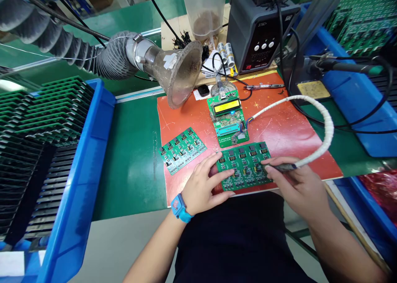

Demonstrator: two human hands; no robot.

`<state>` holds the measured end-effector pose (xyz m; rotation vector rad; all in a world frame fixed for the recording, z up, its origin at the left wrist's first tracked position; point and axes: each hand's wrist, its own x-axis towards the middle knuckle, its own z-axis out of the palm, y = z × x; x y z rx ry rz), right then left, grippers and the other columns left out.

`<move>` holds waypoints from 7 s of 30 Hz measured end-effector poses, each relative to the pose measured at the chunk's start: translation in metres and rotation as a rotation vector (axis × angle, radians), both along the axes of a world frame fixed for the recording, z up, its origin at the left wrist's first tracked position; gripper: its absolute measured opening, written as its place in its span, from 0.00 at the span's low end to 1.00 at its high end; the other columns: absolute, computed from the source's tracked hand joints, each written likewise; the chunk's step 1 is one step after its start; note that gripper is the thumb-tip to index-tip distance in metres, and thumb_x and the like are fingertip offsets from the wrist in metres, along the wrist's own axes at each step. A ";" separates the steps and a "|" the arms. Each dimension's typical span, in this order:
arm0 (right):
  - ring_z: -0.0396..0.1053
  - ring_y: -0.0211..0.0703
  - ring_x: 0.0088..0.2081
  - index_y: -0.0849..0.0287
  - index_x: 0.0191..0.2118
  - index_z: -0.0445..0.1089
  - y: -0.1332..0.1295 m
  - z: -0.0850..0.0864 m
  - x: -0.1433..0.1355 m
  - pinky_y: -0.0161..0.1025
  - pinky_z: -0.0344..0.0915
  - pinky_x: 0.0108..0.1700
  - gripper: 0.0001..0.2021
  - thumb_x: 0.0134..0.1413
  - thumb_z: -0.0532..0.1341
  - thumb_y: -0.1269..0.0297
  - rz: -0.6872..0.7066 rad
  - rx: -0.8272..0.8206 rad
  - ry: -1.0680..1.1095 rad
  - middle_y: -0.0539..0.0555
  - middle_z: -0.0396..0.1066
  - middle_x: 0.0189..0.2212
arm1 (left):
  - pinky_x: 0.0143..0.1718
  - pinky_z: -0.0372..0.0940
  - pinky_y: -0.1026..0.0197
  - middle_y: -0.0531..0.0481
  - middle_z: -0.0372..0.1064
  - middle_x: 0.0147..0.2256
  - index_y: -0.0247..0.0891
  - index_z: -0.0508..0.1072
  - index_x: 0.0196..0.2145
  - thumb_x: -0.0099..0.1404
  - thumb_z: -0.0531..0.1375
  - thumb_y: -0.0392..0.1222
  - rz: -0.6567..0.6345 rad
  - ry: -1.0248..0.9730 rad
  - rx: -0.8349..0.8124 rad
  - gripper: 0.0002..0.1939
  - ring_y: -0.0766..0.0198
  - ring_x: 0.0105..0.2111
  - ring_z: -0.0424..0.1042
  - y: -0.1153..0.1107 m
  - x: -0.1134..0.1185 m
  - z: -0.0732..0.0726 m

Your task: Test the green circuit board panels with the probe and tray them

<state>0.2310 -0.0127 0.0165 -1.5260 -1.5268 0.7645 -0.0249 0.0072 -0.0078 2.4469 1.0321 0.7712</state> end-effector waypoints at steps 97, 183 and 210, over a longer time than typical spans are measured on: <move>0.76 0.44 0.33 0.54 0.42 0.71 -0.004 0.003 -0.023 0.40 0.74 0.35 0.05 0.62 0.62 0.62 0.007 0.006 0.037 0.54 0.77 0.39 | 0.60 0.60 0.38 0.32 0.52 0.65 0.38 0.67 0.53 0.63 0.64 0.51 0.144 -0.045 0.044 0.24 0.43 0.66 0.54 -0.012 0.023 -0.002; 0.76 0.42 0.32 0.53 0.40 0.72 -0.003 0.002 -0.024 0.38 0.74 0.34 0.04 0.60 0.64 0.62 -0.003 -0.005 0.051 0.52 0.78 0.38 | 0.61 0.59 0.40 0.34 0.53 0.64 0.39 0.68 0.53 0.62 0.65 0.52 0.151 -0.038 0.042 0.25 0.45 0.65 0.55 -0.013 0.022 -0.002; 0.75 0.42 0.29 0.56 0.39 0.73 0.001 0.010 -0.023 0.37 0.74 0.31 0.07 0.59 0.65 0.59 -0.027 -0.078 0.141 0.54 0.78 0.36 | 0.60 0.60 0.38 0.34 0.54 0.64 0.39 0.68 0.52 0.62 0.65 0.52 0.144 -0.053 0.026 0.25 0.44 0.65 0.55 -0.011 0.022 0.000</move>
